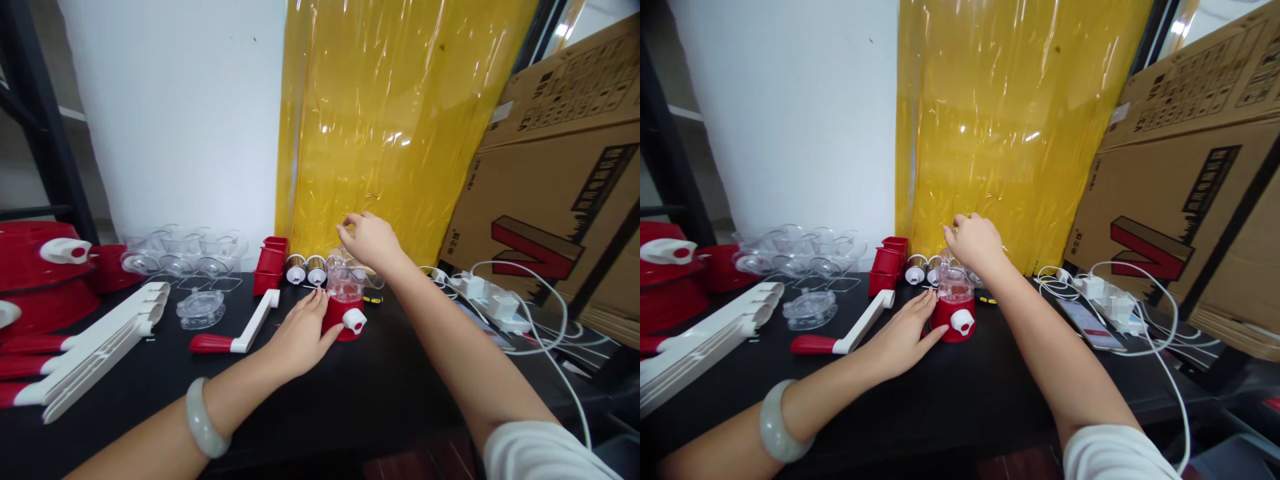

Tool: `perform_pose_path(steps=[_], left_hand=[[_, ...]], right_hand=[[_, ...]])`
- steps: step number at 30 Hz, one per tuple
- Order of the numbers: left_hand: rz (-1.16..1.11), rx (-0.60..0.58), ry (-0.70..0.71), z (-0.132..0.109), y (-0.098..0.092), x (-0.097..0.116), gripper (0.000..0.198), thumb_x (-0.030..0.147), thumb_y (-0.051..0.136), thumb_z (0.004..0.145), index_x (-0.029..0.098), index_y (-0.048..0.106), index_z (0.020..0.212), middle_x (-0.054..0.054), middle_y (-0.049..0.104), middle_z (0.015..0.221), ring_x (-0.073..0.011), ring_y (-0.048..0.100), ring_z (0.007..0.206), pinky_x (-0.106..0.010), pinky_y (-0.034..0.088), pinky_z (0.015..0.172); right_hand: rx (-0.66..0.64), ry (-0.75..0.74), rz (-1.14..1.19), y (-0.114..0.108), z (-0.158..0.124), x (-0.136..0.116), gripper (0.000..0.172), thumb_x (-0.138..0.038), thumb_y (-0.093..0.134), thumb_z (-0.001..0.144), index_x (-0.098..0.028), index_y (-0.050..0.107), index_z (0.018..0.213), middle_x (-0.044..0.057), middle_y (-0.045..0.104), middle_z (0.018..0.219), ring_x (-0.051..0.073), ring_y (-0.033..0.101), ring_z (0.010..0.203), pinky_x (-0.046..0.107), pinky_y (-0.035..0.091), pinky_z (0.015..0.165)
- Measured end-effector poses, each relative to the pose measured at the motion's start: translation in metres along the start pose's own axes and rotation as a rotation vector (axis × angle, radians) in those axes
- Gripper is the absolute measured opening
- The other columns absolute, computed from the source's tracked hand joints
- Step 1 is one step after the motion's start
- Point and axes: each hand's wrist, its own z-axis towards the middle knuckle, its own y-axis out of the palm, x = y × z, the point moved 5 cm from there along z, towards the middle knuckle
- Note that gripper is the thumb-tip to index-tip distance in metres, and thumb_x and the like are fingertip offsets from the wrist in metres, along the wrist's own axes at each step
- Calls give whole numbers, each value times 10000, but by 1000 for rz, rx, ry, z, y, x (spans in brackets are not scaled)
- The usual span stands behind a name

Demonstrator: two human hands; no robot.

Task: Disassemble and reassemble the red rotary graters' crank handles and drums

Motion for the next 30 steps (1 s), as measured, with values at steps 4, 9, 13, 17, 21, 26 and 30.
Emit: perform_pose_path(steps=[4, 9, 13, 17, 21, 26, 30], left_hand=[[-24, 8, 14, 6, 3, -3, 706, 506, 458, 977, 8, 454, 1478, -215, 453, 1544, -317, 384, 1471, -460, 309, 1223], [15, -9, 37, 11, -1, -5, 601, 499, 485, 973, 54, 573, 1368, -211, 554, 1461, -311, 468, 1417, -470, 341, 1203], [48, -8, 58, 13, -4, -2, 597, 494, 508, 969, 36, 579, 1345, -225, 569, 1441, -306, 483, 1407, -427, 364, 1192], [93, -10, 74, 13, -3, -1, 558, 477, 513, 972, 37, 599, 1303, -237, 576, 1428, -314, 501, 1391, -435, 368, 1187], [136, 18, 101, 13, -2, 2, 571, 485, 508, 973, 26, 591, 1303, -257, 587, 1405, -330, 522, 1370, -463, 376, 1177], [145, 32, 95, 12, -2, 3, 559, 466, 476, 987, 33, 587, 1321, -249, 591, 1404, -339, 518, 1372, -480, 383, 1168], [120, 24, 84, 10, -4, 0, 550, 444, 466, 986, 63, 565, 1371, -215, 573, 1439, -328, 497, 1392, -494, 380, 1170]], right_hand=[[-7, 7, 5, -1, 0, 0, 403, -429, 431, 977, -190, 705, 1149, 159, 698, 1099, 280, 683, 973, 393, 483, 875], [-13, -30, 45, -1, 1, 1, 394, -414, 447, 958, -188, 721, 1129, 159, 696, 1072, 280, 678, 947, 386, 481, 848], [10, -63, 89, -1, 2, 4, 365, -402, 487, 934, -200, 736, 1110, 140, 701, 1036, 262, 670, 914, 372, 478, 837], [7, -106, 171, 0, 4, 8, 348, -403, 539, 905, -212, 754, 1101, 120, 708, 1025, 240, 655, 901, 366, 479, 848], [-3, -169, 348, 6, 9, 16, 324, -376, 603, 869, -216, 771, 1095, 92, 713, 1048, 208, 643, 926, 375, 489, 911], [48, -122, 758, 27, 14, 37, 371, -416, 713, 790, -220, 779, 1097, 109, 617, 1238, 211, 636, 1088, 414, 510, 983], [-69, -76, 1190, 54, 13, 40, 653, -542, 786, 694, -218, 682, 1251, 109, 695, 1148, 225, 672, 1080, 456, 521, 987]])
